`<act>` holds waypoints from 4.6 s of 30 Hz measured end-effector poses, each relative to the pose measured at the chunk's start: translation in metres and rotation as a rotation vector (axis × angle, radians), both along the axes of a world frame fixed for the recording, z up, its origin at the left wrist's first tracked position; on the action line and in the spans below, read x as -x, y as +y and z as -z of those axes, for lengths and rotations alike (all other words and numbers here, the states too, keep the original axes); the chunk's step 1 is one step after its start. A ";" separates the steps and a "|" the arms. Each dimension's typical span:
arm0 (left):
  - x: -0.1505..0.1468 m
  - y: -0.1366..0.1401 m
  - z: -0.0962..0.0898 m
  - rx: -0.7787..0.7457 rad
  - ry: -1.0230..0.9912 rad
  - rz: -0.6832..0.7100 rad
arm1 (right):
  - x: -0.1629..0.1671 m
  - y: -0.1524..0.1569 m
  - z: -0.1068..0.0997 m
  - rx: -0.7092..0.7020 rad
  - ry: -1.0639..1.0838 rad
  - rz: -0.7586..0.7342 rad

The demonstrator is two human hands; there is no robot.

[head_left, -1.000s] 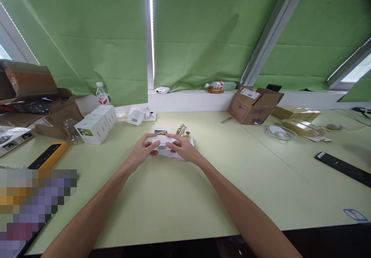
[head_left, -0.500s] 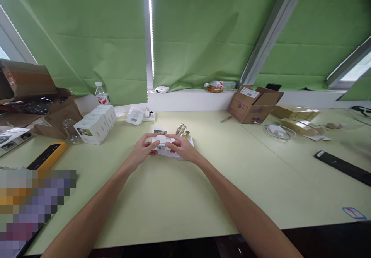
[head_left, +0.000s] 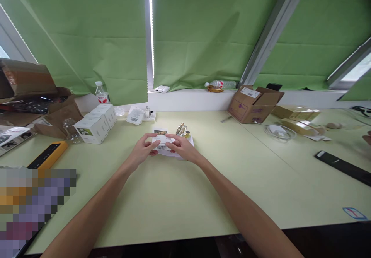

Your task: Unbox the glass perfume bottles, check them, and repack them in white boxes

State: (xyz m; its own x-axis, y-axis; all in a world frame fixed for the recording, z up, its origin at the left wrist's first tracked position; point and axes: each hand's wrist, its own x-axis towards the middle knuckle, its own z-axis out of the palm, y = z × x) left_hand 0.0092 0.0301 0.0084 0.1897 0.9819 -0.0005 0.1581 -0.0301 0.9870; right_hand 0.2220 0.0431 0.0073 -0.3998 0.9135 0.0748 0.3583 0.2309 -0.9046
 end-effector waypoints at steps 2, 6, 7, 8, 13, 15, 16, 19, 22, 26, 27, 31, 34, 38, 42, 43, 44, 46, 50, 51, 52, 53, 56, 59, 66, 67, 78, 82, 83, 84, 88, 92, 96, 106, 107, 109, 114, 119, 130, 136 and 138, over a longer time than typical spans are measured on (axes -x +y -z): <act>0.000 0.000 0.000 -0.001 0.000 -0.004 | 0.000 0.000 0.000 -0.001 -0.005 0.002; 0.000 0.000 0.000 -0.002 -0.002 -0.005 | 0.000 0.000 0.000 -0.001 -0.003 0.002; 0.000 0.000 0.000 -0.002 -0.001 -0.006 | 0.000 0.000 0.000 -0.003 -0.001 0.002; 0.000 0.000 0.001 -0.001 -0.001 -0.005 | 0.000 0.000 0.001 -0.005 0.000 0.001; 0.000 0.001 0.001 0.002 -0.002 -0.005 | 0.000 0.000 0.000 -0.009 0.006 0.000; 0.000 0.000 0.000 0.002 -0.001 -0.007 | 0.000 0.000 0.000 -0.011 0.008 0.001; 0.000 0.000 0.000 0.003 -0.001 -0.008 | 0.000 -0.001 0.000 -0.011 0.009 0.001; 0.000 0.000 0.001 0.006 0.001 -0.008 | 0.001 -0.001 -0.001 -0.012 0.012 -0.001; 0.000 0.001 0.001 0.011 -0.004 -0.006 | 0.001 -0.001 0.000 -0.008 0.007 0.002; 0.000 0.002 0.002 0.021 -0.016 -0.006 | 0.001 -0.001 0.000 0.003 0.006 0.001; 0.000 0.002 0.002 0.025 -0.016 -0.005 | 0.001 -0.001 0.000 0.006 0.005 -0.001; 0.000 0.002 0.002 0.033 -0.019 -0.003 | 0.001 -0.001 0.001 0.007 0.005 0.000; 0.000 0.001 0.001 0.036 -0.021 0.003 | 0.001 -0.001 0.001 0.002 0.009 -0.002; -0.001 0.000 -0.001 0.036 -0.024 0.004 | 0.000 0.000 0.002 0.003 0.004 -0.005; -0.001 0.000 -0.001 0.043 -0.020 0.006 | 0.000 0.000 0.002 0.007 -0.007 -0.009; -0.001 0.001 -0.001 0.043 -0.019 0.005 | 0.000 0.000 0.002 0.007 -0.007 -0.011; -0.001 0.001 0.000 0.044 -0.018 0.006 | 0.000 0.000 0.002 0.006 -0.006 -0.011; 0.000 0.001 0.001 0.042 -0.019 0.008 | 0.000 0.000 0.002 0.006 0.000 -0.013; 0.000 0.002 0.001 0.042 -0.020 0.008 | 0.001 0.000 0.002 0.006 0.002 -0.009; 0.000 0.002 0.001 0.041 -0.020 0.008 | 0.001 0.000 0.002 0.008 0.000 -0.006; -0.001 0.002 0.001 0.040 -0.020 0.009 | 0.001 0.000 0.002 0.010 -0.002 -0.004; -0.001 0.002 0.000 0.038 -0.022 0.011 | 0.001 0.000 0.002 0.012 -0.002 -0.003; -0.001 0.002 0.000 0.037 -0.023 0.013 | 0.001 0.000 0.002 0.012 0.002 -0.011; -0.001 0.002 0.000 0.035 -0.019 0.015 | 0.001 0.000 0.001 0.013 0.008 -0.011; -0.001 0.003 0.001 0.040 -0.012 0.016 | 0.002 -0.002 -0.001 0.021 0.003 -0.001; -0.001 0.003 0.001 0.041 -0.010 0.016 | 0.002 -0.002 -0.001 0.022 0.004 0.000; 0.000 0.004 0.005 0.031 0.002 0.022 | 0.001 -0.002 0.001 0.025 0.001 0.003; 0.000 0.004 0.005 0.036 0.007 0.020 | 0.001 -0.001 0.003 0.021 0.001 -0.001; 0.000 0.004 0.005 0.035 0.008 0.022 | 0.001 -0.001 0.004 0.020 -0.001 0.000; 0.000 0.004 0.005 0.034 0.008 0.024 | 0.000 0.000 0.004 0.018 -0.004 0.002; -0.001 0.003 0.004 0.032 0.011 0.018 | 0.000 0.001 0.005 0.012 -0.008 -0.005; -0.002 0.003 0.003 0.026 0.013 0.023 | 0.000 0.002 0.006 0.022 0.000 -0.013; -0.002 0.002 0.003 0.025 0.021 0.020 | 0.000 0.002 0.007 0.025 -0.001 -0.006; -0.001 0.003 0.004 0.031 0.021 0.024 | 0.000 0.002 0.009 0.031 -0.001 -0.010; -0.001 0.003 0.004 0.029 0.022 0.023 | 0.000 0.002 0.009 0.028 -0.004 -0.010; -0.001 0.003 0.005 0.029 0.025 0.020 | 0.000 0.002 0.008 0.020 -0.008 -0.010; -0.001 0.003 0.005 0.027 0.034 0.019 | -0.001 0.003 0.009 0.026 -0.008 -0.011; -0.002 0.002 0.005 0.025 0.033 0.016 | -0.001 0.004 0.010 0.026 -0.001 -0.009; -0.003 0.002 0.005 0.016 0.038 0.012 | 0.000 0.001 0.006 0.043 -0.011 -0.012; -0.002 0.002 0.005 0.011 0.052 0.011 | 0.000 0.000 0.004 0.041 -0.008 -0.006; -0.002 0.002 0.005 0.009 0.052 0.010 | 0.000 0.000 0.005 0.044 -0.012 -0.003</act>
